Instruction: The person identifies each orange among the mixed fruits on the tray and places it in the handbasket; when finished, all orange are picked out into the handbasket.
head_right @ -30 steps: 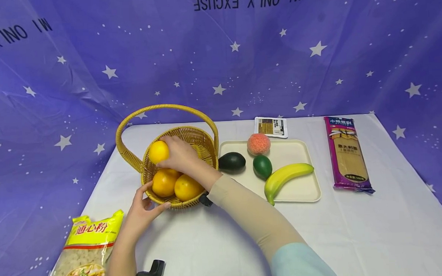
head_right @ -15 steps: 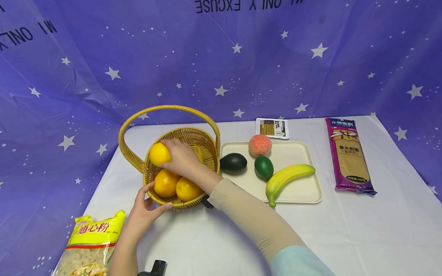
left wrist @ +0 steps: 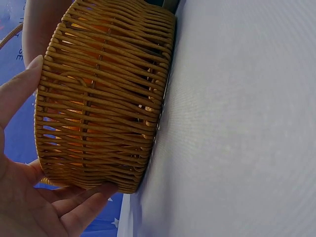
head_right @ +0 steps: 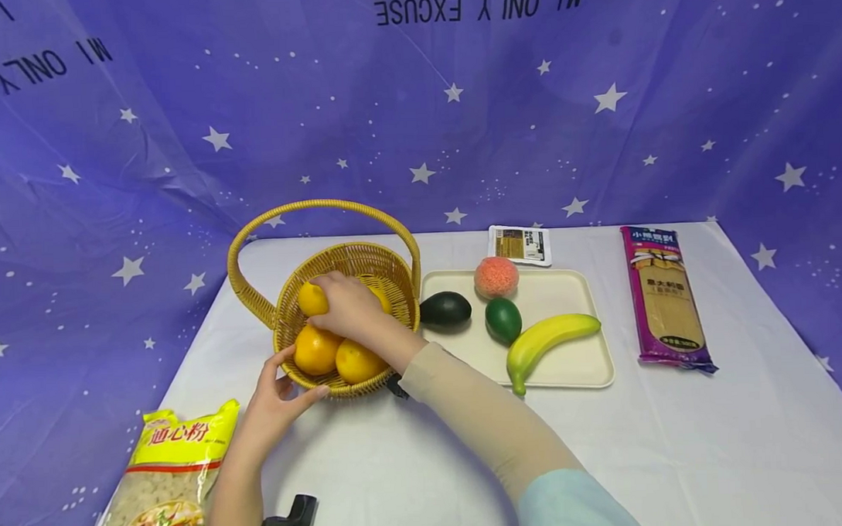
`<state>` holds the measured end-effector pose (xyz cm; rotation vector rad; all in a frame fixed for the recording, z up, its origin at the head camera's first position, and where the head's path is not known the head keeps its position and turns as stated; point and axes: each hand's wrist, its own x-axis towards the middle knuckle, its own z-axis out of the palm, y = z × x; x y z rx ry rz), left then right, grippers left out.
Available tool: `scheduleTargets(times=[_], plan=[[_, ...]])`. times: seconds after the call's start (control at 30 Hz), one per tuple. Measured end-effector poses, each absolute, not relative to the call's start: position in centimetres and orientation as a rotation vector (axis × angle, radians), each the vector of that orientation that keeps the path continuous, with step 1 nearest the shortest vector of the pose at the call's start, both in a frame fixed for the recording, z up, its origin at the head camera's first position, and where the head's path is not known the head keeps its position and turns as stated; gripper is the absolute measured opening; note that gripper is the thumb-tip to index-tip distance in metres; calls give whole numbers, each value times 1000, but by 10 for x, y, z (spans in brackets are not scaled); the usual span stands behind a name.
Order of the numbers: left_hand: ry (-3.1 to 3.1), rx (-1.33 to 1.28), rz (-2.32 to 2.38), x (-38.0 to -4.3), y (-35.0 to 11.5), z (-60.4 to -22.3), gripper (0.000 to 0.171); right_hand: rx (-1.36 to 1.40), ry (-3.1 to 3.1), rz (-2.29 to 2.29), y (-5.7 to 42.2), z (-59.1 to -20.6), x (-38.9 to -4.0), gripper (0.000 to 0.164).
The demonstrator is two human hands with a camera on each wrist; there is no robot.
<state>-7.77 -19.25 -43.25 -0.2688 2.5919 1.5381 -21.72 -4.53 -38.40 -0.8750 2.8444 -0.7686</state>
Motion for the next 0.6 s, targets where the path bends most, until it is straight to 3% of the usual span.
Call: scheduleTargets(times=[0.27,0.6], plan=[[2582,-278,1534,-77,-191,-431,96,-950,2832,-897,-27,-366,-200,67],[2607,-273,1507,-78,-192,-432,93,-1019,2968,-1022,31,-345,-160,63]])
